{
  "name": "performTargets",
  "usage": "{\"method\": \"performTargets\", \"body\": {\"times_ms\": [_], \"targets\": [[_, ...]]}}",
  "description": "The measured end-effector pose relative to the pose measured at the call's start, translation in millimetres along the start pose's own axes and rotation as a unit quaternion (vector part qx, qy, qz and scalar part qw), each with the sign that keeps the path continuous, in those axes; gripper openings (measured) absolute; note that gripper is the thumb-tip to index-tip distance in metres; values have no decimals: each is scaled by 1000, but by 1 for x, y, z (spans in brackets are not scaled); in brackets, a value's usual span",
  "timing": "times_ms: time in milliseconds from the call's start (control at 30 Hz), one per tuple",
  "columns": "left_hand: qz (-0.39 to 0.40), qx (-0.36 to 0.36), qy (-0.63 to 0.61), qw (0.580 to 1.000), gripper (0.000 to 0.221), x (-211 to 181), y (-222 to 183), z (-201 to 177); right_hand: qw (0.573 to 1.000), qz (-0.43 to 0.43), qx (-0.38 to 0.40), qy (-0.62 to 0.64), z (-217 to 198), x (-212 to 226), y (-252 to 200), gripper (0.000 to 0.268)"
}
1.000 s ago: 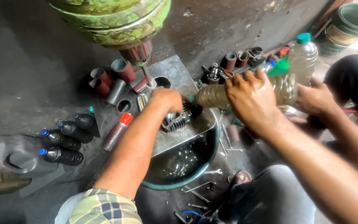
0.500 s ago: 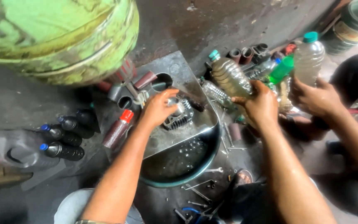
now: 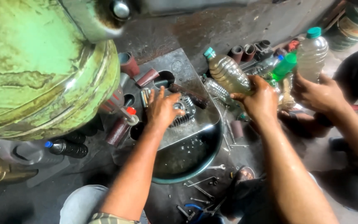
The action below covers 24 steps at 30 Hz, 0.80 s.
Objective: Manually operate a large vertical press or boring machine to work on a motorcycle engine cylinder block while using oil for lubrication.
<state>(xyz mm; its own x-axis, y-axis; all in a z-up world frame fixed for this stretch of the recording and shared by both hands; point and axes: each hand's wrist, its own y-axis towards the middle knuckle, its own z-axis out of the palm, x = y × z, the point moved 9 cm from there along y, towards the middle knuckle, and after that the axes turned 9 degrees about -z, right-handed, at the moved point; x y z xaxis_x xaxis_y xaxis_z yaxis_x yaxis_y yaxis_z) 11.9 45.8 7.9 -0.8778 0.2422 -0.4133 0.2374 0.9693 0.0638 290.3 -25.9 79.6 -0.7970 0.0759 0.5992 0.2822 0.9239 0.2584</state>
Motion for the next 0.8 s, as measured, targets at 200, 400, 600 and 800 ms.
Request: {"method": "performTargets", "body": {"times_ms": [200, 400, 600, 800], "targets": [[-46, 27, 100, 994, 73, 18, 7, 34, 994, -20, -24, 103, 25, 7, 32, 69], [-89, 110, 155, 978, 68, 17, -9, 34, 963, -114, -37, 240, 132, 19, 108, 79], [-102, 58, 108, 987, 65, 46, -5, 75, 983, -46, -28, 177, 257, -9, 154, 88], [-72, 88, 96, 989, 58, 31, -9, 50, 978, -94, -28, 184, 264, -37, 143, 44]]}}
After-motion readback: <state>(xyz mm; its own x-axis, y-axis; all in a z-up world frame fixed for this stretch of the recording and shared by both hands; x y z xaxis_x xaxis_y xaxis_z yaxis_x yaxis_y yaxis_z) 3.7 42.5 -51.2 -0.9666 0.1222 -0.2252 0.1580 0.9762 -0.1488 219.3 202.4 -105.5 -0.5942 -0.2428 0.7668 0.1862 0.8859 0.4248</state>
